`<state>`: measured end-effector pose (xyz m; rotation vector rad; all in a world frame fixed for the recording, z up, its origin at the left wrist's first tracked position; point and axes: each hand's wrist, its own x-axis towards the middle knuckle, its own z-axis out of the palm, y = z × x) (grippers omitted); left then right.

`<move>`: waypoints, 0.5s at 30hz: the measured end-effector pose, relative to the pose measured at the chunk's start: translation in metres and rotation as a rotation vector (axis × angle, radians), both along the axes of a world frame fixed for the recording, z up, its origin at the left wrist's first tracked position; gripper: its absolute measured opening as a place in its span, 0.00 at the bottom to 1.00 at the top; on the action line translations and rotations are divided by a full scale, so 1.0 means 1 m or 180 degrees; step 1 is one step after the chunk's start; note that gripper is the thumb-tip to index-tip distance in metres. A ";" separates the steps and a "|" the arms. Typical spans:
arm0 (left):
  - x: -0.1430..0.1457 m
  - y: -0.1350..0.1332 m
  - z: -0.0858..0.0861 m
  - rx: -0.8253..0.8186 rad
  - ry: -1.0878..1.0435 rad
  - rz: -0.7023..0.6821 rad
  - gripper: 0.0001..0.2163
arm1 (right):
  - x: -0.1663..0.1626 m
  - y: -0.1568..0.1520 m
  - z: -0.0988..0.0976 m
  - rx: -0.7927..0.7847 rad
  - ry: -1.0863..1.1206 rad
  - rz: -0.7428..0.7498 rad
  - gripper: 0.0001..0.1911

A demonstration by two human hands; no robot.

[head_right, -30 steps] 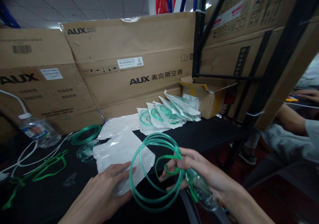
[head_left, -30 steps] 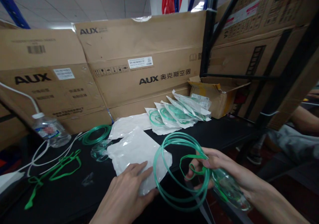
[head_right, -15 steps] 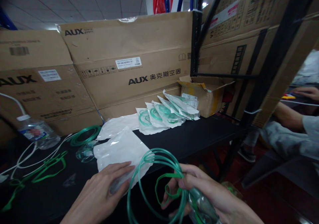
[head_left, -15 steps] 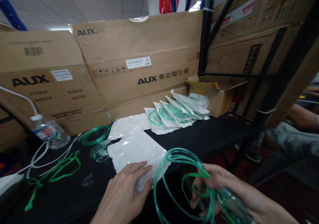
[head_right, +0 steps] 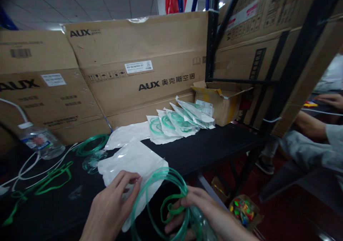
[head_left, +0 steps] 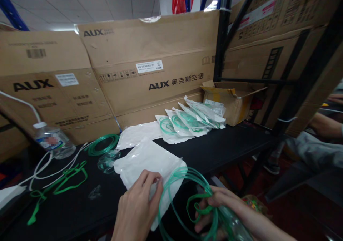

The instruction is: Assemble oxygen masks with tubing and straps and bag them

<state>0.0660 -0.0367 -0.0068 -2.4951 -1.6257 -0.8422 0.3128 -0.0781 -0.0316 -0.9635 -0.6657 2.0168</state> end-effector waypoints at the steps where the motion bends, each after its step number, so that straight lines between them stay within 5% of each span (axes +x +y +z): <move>1: 0.003 -0.001 -0.002 0.0076 0.0029 -0.0025 0.10 | -0.003 0.000 0.000 -0.0012 -0.0048 -0.0041 0.14; 10: 0.018 -0.009 -0.010 0.0932 0.0304 -0.0480 0.08 | -0.025 0.009 0.017 -0.0142 -0.0501 -0.0215 0.26; 15: 0.021 -0.010 -0.016 0.0952 0.0184 -0.0815 0.08 | -0.035 0.013 0.019 -0.0041 -0.0213 -0.0559 0.26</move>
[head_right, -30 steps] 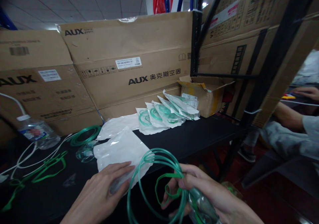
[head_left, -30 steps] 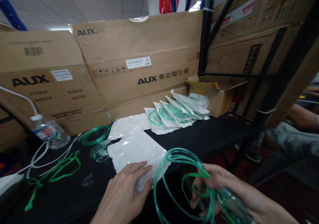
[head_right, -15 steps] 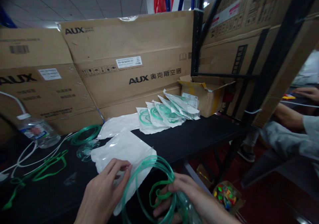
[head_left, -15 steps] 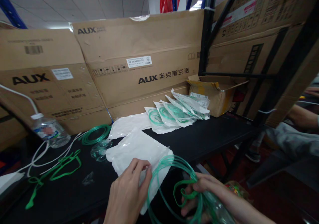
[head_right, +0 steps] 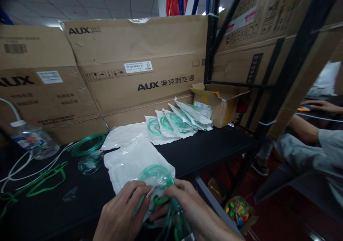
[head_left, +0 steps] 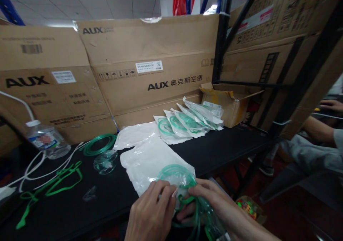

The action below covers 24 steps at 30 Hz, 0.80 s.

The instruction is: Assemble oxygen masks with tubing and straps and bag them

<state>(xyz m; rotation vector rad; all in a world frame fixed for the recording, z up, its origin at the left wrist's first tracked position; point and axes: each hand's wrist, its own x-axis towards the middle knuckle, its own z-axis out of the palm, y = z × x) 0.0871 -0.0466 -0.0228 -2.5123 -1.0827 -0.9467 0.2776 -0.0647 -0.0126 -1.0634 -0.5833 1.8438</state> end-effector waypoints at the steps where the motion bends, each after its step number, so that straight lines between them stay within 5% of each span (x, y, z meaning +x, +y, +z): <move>1: 0.002 -0.001 -0.001 -0.0018 -0.0053 0.0020 0.08 | -0.002 0.000 -0.001 0.0051 0.0070 -0.0104 0.26; 11: 0.030 -0.007 0.000 -0.0254 -0.0509 0.0338 0.06 | -0.028 0.000 -0.029 0.0363 0.0235 -0.0994 0.25; 18: 0.031 0.003 0.005 -0.0150 -0.0427 0.0558 0.07 | -0.029 -0.001 0.000 0.0390 0.1271 -0.0068 0.18; 24: 0.015 0.010 0.020 -0.0055 -0.0364 0.0529 0.09 | -0.019 -0.008 0.011 0.0291 0.1340 0.0409 0.26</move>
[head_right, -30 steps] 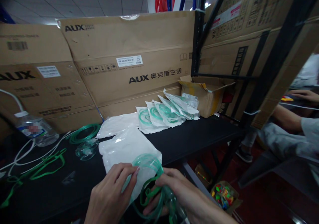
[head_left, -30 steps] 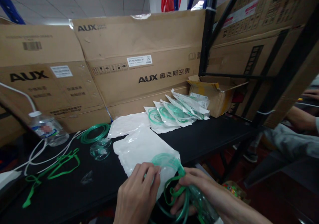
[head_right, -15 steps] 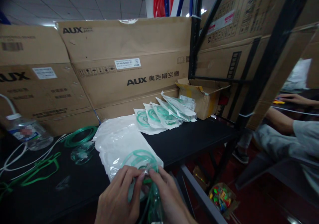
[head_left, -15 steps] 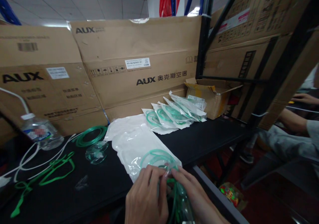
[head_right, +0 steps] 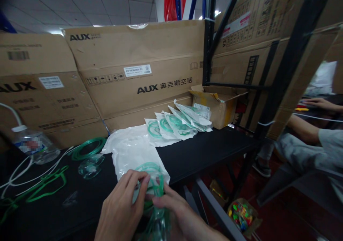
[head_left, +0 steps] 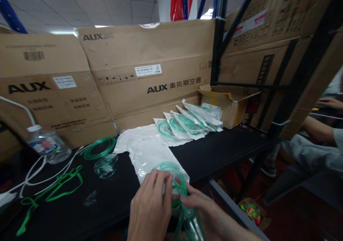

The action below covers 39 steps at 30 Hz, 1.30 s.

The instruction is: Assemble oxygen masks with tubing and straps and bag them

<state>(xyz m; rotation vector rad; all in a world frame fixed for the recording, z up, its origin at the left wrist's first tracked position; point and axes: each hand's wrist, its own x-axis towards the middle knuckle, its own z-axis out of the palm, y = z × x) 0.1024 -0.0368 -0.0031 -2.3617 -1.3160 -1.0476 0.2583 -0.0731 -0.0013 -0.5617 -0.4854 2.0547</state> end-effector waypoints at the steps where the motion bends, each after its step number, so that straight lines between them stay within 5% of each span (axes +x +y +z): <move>1: -0.002 0.000 0.001 0.0022 0.0017 -0.0012 0.09 | 0.000 0.000 -0.001 -0.0010 -0.0103 -0.0130 0.25; 8: -0.003 -0.004 -0.007 0.0072 0.0179 -0.0101 0.06 | -0.005 0.009 -0.018 -0.0085 -0.0647 -0.1170 0.24; 14: -0.001 -0.001 -0.012 0.0100 0.0518 0.0216 0.09 | -0.006 0.012 -0.026 0.0054 -0.0147 -0.0446 0.24; 20: -0.008 0.002 0.003 0.0115 0.0824 0.0145 0.12 | 0.004 0.006 -0.027 0.0477 -0.0249 0.0155 0.41; 29: -0.017 0.001 0.006 0.0329 0.1074 -0.0383 0.15 | 0.001 -0.001 -0.014 0.0363 -0.0825 -0.0996 0.28; 39: -0.016 -0.008 0.004 0.0432 0.1343 -0.0333 0.15 | 0.001 -0.008 -0.015 0.0343 -0.0585 -0.0746 0.33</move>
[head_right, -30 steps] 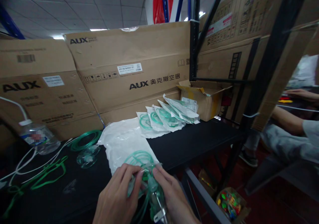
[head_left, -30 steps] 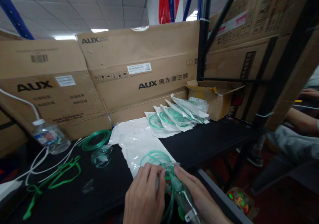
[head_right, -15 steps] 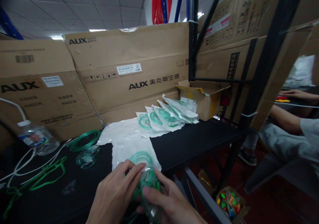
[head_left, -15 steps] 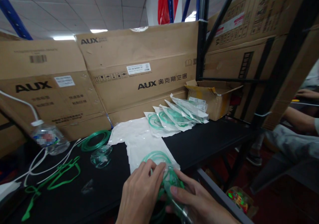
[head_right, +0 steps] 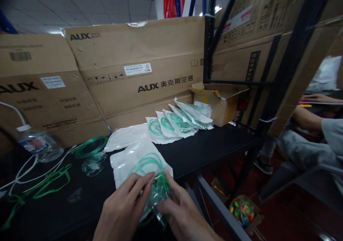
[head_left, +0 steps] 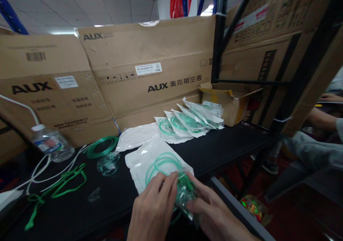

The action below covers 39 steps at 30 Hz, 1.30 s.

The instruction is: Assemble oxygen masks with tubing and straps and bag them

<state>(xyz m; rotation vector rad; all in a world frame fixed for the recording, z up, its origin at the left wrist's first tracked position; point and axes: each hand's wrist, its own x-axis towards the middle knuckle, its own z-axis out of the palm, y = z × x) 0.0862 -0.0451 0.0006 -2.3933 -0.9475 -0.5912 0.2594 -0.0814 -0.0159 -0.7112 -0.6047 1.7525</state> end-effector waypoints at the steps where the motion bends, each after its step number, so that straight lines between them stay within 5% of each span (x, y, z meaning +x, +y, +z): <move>1: 0.001 -0.001 0.000 0.0016 -0.0069 -0.0070 0.15 | -0.002 0.001 -0.003 0.0115 -0.0072 -0.0070 0.33; 6: 0.017 -0.010 -0.008 -0.0094 -0.0805 -0.0571 0.11 | -0.016 0.010 -0.013 0.0757 -0.0480 -0.0437 0.35; 10: 0.029 -0.019 -0.017 -0.0076 -0.1091 -0.0789 0.10 | -0.023 0.018 -0.003 0.0670 -0.0575 -0.0528 0.39; 21: 0.014 0.002 -0.004 -0.0355 -0.1499 -0.0262 0.10 | -0.027 0.018 0.007 0.0284 -0.0125 0.0278 0.35; 26: 0.004 0.008 0.000 -0.0219 -0.0764 -0.0189 0.14 | 0.001 0.006 0.011 0.0561 -0.1015 0.0339 0.35; 31: 0.003 0.008 0.006 -0.0296 -0.1024 0.0016 0.14 | 0.029 -0.004 -0.013 0.0498 -0.1309 0.0133 0.21; 35: 0.001 0.010 0.011 0.0106 -0.0890 -0.0153 0.16 | 0.025 -0.001 -0.045 -0.0084 -0.1234 0.0455 0.27; 39: -0.005 0.013 0.006 0.0285 -0.0554 -0.0375 0.16 | -0.001 0.010 -0.062 0.0118 -0.0962 0.0664 0.37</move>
